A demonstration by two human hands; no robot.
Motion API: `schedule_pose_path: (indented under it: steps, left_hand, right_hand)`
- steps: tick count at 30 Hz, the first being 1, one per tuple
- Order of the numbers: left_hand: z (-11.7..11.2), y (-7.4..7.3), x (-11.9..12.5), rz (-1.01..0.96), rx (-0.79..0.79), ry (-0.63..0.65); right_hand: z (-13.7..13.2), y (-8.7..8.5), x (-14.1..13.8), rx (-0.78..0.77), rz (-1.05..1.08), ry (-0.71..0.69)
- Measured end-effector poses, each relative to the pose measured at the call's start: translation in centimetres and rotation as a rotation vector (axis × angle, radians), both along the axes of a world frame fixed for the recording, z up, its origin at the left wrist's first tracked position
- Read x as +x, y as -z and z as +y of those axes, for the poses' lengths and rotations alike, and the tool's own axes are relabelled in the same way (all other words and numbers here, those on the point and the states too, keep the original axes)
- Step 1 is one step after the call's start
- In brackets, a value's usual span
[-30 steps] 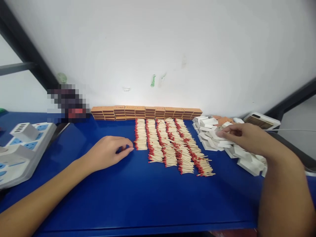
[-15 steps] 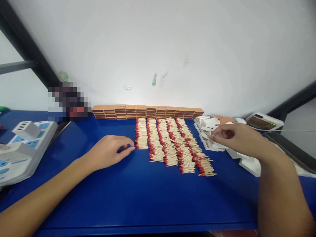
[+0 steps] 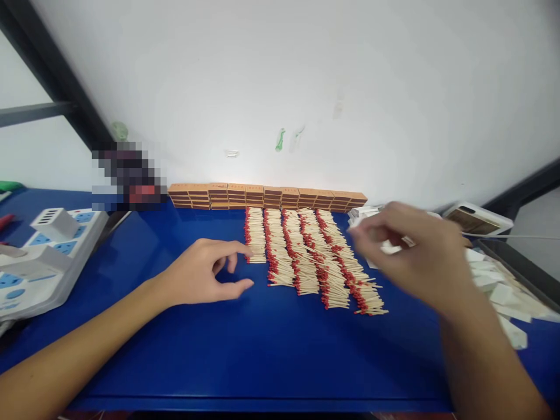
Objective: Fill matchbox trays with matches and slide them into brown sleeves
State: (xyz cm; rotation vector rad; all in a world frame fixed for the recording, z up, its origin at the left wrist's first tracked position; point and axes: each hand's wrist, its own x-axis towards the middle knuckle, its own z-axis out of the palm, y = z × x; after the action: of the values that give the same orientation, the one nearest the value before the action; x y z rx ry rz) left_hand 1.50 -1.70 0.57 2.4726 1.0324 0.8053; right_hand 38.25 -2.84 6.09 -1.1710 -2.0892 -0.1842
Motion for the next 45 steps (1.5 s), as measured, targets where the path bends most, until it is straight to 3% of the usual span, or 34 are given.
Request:
schedule_pose_path:
  steps: [2,4,6,9,13,21,32,45]
  left_hand:
    - [-0.5,-0.3,0.2,0.001,-0.052,0.028]
    - [-0.9,-0.4,0.4,0.041,-0.051,0.053]
    - [-1.2,-0.5,0.5,0.095,-0.027,0.072]
    - [-1.3,-0.2,0.7,0.172,-0.015,0.098]
    - [-1.5,0.4,1.0,0.232,-0.049,0.098]
    - [-0.8,0.0,0.7,0.353,-0.125,0.015]
    - [0.6,-0.5,-0.5,0.308,-0.216,0.043]
    - [0.7,-0.3,-0.2,0.300,-0.191,0.019]
  right_hand:
    - [-1.4,0.8,-4.3,-0.115,-0.077,-0.261]
    - [-2.3,2.4,-7.9,-0.138,-0.200,-0.421]
    - [-2.8,4.4,-10.4,-0.092,-0.259,-0.500]
    - [-2.7,6.8,-12.0,-0.018,-0.253,-0.519]
    - [-1.7,7.7,-10.8,0.008,-0.163,-0.477]
    - [1.8,6.4,-5.4,-0.176,-0.110,-0.263]
    - [1.3,6.8,-6.2,-0.365,-0.172,-0.281]
    - [1.9,7.2,-6.0,-0.332,-0.234,-0.270]
